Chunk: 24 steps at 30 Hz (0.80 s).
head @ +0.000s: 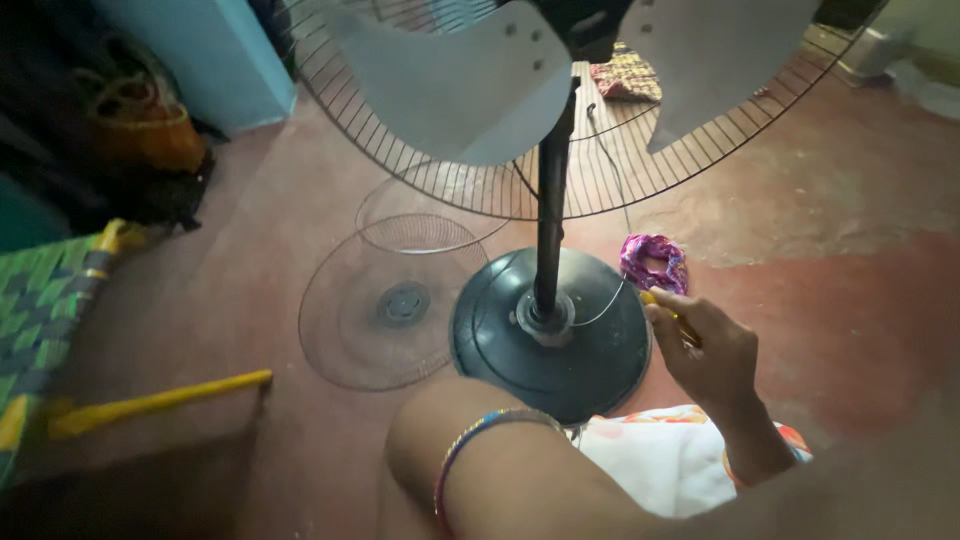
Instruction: The person uses a yellow screwdriver to tighten or adjust screws on the central hub of a standing electric fan. They hold the fan cage with one hand and turn the screwdriver with the other, working on the same area repeatedly.
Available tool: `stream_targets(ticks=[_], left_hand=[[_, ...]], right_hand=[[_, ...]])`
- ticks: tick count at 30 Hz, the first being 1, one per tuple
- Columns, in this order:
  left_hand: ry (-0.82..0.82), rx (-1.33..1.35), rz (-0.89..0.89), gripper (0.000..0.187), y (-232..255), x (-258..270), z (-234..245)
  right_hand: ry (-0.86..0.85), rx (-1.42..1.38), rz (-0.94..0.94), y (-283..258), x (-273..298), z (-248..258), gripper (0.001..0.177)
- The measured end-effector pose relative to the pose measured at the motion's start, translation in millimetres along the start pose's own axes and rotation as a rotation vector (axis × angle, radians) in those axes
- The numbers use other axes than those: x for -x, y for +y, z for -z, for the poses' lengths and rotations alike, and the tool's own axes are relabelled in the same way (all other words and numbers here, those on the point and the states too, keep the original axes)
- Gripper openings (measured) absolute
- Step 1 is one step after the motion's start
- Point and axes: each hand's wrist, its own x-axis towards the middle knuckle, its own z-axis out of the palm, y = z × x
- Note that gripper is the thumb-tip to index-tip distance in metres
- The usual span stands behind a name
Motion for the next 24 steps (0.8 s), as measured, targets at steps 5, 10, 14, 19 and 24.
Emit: stream_targets(ticks=[5,10,14,19,24], left_hand=[[0.126,-0.115,0.003,0.036,-11.9,-20.6,26.5],[0.271,-0.170,0.046,0.032,-16.3,-14.1,47.6],[0.330,-0.172,0.071,0.030,-16.3,-3.4,60.5],[0.337,-0.173,0.056,0.027,-14.4,-8.2,71.7],[0.337,-0.154,-0.062,0.024,-1.8,-25.8,89.3]], right_hand=[[-0.016,0.021,0.003,5.9,-5.5,-0.9,0.019],[-0.015,0.008,0.002,11.3,-0.5,-8.0,0.019],[-0.021,-0.003,0.023,13.8,2.9,-12.1,0.019],[-0.026,-0.029,-0.005,6.4,-1.5,-13.3,0.020],[-0.113,0.040,-0.091,-5.2,-5.6,-3.3,0.021]])
